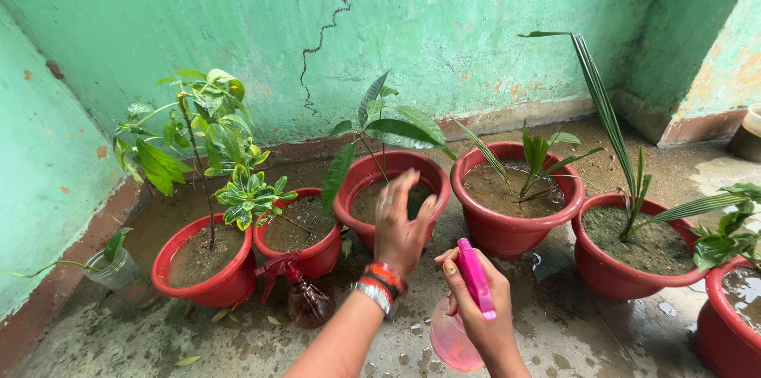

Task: The person uses a pink spray bottle to mist water onto several potted plants arranged in a row. They systematically move from one pot to the next, spraying the leaves and soil of each plant.

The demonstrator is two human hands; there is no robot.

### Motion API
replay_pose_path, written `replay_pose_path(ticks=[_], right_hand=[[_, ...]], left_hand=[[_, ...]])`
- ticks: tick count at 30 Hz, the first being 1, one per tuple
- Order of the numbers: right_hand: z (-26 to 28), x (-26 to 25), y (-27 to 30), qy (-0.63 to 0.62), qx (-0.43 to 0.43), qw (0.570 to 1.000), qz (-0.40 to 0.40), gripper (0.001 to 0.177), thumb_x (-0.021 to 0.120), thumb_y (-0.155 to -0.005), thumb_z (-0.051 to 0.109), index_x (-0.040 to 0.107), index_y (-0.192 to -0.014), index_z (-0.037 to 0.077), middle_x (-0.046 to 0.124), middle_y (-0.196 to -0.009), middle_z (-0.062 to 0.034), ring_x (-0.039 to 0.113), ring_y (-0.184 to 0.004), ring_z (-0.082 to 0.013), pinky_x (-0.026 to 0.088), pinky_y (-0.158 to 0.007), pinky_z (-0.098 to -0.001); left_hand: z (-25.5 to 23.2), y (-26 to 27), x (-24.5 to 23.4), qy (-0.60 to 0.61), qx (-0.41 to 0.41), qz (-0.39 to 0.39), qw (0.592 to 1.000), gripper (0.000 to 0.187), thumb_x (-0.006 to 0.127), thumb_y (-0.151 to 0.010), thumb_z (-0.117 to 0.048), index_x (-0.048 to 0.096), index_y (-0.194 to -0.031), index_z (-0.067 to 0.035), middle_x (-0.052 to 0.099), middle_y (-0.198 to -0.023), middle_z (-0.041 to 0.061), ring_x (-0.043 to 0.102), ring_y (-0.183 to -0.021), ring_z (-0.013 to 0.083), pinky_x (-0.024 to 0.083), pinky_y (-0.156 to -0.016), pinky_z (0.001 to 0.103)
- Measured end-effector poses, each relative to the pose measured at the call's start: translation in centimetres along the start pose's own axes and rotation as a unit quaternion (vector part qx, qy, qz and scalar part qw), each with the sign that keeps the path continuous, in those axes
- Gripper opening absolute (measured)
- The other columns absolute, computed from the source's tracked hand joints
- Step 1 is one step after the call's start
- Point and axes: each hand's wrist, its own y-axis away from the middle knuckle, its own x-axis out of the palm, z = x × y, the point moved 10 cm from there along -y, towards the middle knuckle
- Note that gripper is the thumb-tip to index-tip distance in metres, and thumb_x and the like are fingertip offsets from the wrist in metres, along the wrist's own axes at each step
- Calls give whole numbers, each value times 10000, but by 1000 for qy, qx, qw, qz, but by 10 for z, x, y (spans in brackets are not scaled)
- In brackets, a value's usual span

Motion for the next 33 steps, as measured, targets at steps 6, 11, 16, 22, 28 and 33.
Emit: replay_pose_path(ticks=[6,11,16,22,28,33], right_hand=[[-1,-1,0,2,9,1000,-9,184,650,-959,185,701,-984,10,565,-658,3,505,-450,-50,410,-439,-235],[0,-1,0,-4,7,1000,-7,188,653,-957,186,699,-978,5,595,-700,4,508,-452,-47,415,-438,-231],[-2,0,-1,-8,10,1000,-4,195,655,-957,191,699,-983,3,579,-696,3,509,-452,-49,405,-430,-231],[-1,2,-1,-10,10,1000,1,202,654,-965,195,701,-981,-2,578,-692,1,507,-457,-47,406,-434,-226],[0,-2,-2,-14,8,1000,-7,195,648,-964,188,697,-984,0,582,-693,4,504,-455,-45,406,-436,-225],[2,-7,-2,-10,1,1000,-12,186,646,-975,178,700,-995,2,570,-674,1,501,-457,-40,402,-445,-220]], left_hand=[[-17,-92,29,-137,69,20,988,606,485,-1041,-432,477,-1470,-3,493,-1543,215,394,-1472,367,216,-1236,510],[26,-111,43,-239,-52,99,965,648,447,-1031,-511,463,-1479,-43,628,-1352,228,500,-1379,352,187,-1267,490],[47,-101,57,-215,-70,189,956,721,406,-998,-524,304,-1602,-145,679,-1256,217,561,-1283,353,169,-1257,505],[60,-113,93,-244,-7,198,949,702,366,-1015,-599,289,-1604,-226,546,-1399,282,483,-1304,402,138,-1144,524],[65,-97,64,-53,-59,70,994,501,579,-1005,-427,659,-1308,-36,681,-1300,196,671,-1150,324,514,-1022,405],[43,-50,15,87,-65,-44,993,234,715,-938,-207,785,-1064,-24,789,-1020,113,756,-912,200,578,-838,325]])
